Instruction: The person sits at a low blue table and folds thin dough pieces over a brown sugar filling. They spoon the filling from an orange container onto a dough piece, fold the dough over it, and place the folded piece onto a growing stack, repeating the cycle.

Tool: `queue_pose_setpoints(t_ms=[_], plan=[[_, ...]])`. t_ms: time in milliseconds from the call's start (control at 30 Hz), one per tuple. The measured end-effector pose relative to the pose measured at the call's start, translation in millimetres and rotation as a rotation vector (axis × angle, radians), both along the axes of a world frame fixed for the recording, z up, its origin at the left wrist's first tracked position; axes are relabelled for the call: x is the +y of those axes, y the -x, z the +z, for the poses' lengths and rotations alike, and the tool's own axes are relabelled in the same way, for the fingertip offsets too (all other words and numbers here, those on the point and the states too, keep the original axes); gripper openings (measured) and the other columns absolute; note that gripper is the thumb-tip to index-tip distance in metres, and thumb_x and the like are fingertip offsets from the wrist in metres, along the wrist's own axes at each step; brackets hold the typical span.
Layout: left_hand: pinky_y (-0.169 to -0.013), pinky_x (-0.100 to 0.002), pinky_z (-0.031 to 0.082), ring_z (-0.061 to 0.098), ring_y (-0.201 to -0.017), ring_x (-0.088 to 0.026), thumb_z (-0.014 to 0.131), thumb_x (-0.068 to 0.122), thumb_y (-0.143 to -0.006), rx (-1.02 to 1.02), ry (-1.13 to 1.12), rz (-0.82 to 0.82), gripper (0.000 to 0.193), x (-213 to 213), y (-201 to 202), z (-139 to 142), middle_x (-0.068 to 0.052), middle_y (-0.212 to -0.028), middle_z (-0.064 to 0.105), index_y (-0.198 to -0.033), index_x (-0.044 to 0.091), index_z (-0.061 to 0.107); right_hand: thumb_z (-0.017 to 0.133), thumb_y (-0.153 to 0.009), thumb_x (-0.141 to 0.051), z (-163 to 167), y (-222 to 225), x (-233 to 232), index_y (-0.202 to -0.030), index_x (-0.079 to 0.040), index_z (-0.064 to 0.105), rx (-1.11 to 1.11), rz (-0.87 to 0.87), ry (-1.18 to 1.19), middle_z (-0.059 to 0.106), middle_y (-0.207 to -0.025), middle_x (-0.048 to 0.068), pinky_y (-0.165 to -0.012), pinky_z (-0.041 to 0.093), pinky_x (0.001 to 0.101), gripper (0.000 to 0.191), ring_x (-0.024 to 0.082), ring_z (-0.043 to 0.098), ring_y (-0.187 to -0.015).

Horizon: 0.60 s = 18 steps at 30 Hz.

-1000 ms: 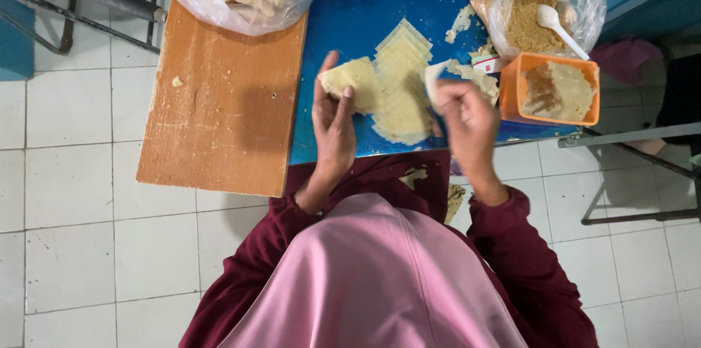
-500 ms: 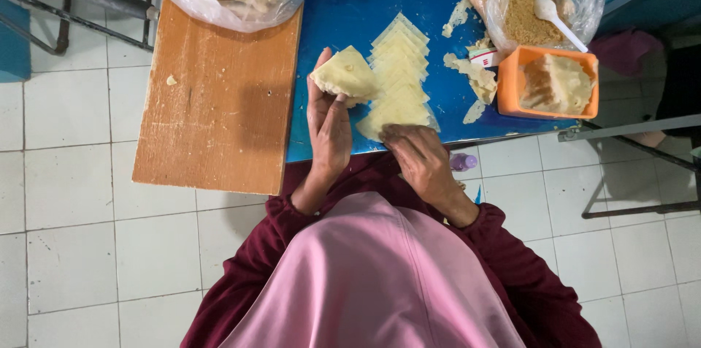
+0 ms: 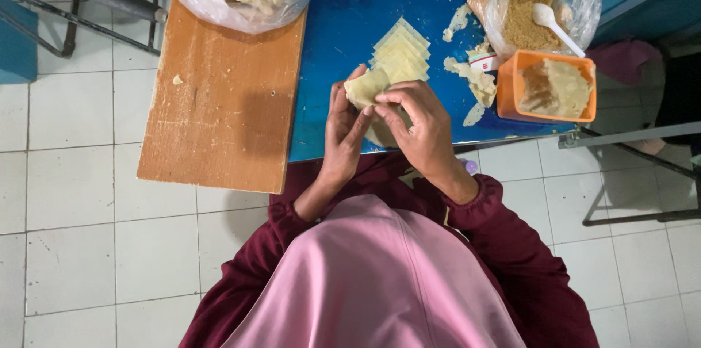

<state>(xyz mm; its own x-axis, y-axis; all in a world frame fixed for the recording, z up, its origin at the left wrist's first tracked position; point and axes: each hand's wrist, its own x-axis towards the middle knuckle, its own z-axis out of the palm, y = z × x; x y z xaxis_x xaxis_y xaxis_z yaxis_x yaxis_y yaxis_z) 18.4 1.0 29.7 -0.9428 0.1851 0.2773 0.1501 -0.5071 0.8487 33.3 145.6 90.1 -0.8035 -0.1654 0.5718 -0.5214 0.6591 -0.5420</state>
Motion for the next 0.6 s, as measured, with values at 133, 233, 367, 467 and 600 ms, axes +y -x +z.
queue_pose_setpoints(t_ms=[133, 233, 367, 467, 600], plan=[[-0.12, -0.034, 0.043, 0.047, -0.14, -0.018, 0.059, 0.004, -0.107, 0.009, 0.039, -0.005, 0.056, -2, -1, 2, -0.007, -0.145, 0.038, -0.158, -0.003, 0.037, 0.074, -0.1, -0.009, -7, 4, 10, -0.104, -0.002, 0.07, -0.188, 0.003, 0.12, 0.07, -0.103, 0.008, -0.078, 0.054, 0.0281, 0.009, 0.018, 0.07, -0.093], [-0.111, -0.032, 0.048, 0.052, -0.13, -0.016, 0.064, 0.003, -0.104, 0.012, 0.081, 0.012, 0.055, 0, 1, 1, -0.007, -0.137, 0.042, -0.154, -0.004, 0.042, 0.072, -0.1, -0.011, -17, 7, 24, -0.103, -0.001, 0.07, -0.401, 0.098, 0.327, 0.069, -0.1, 0.004, -0.077, 0.052, 0.0247, 0.01, 0.01, 0.066, -0.088], [-0.103, -0.029, 0.051, 0.057, -0.121, -0.013, 0.065, 0.004, -0.103, 0.012, 0.109, 0.059, 0.046, 5, 2, -3, -0.006, -0.13, 0.048, -0.147, -0.005, 0.051, 0.07, -0.103, -0.012, -34, 10, 33, -0.104, -0.001, 0.072, -0.603, 0.138, 0.555, 0.068, -0.096, 0.0, -0.076, 0.047, 0.0226, 0.012, 0.004, 0.057, -0.085], [-0.101, -0.027, 0.049, 0.056, -0.115, -0.012, 0.064, 0.003, -0.105, 0.004, 0.121, 0.057, 0.043, 6, 2, -5, -0.005, -0.125, 0.049, -0.146, -0.005, 0.055, 0.069, -0.102, -0.012, -38, 13, 35, -0.104, 0.0, 0.073, -0.681, 0.16, 0.679, 0.071, -0.096, 0.001, -0.078, 0.048, 0.0212, 0.013, 0.004, 0.058, -0.085], [-0.101, -0.027, 0.047, 0.054, -0.114, -0.013, 0.064, 0.002, -0.104, 0.111, 0.248, 0.107, 0.037, 4, 3, -6, -0.006, -0.127, 0.051, -0.141, -0.005, 0.059, 0.069, -0.103, -0.013, -31, 12, 29, -0.105, 0.002, 0.07, -0.605, 0.154, 0.686, 0.07, -0.098, 0.002, -0.079, 0.05, 0.0203, 0.015, 0.004, 0.06, -0.086]])
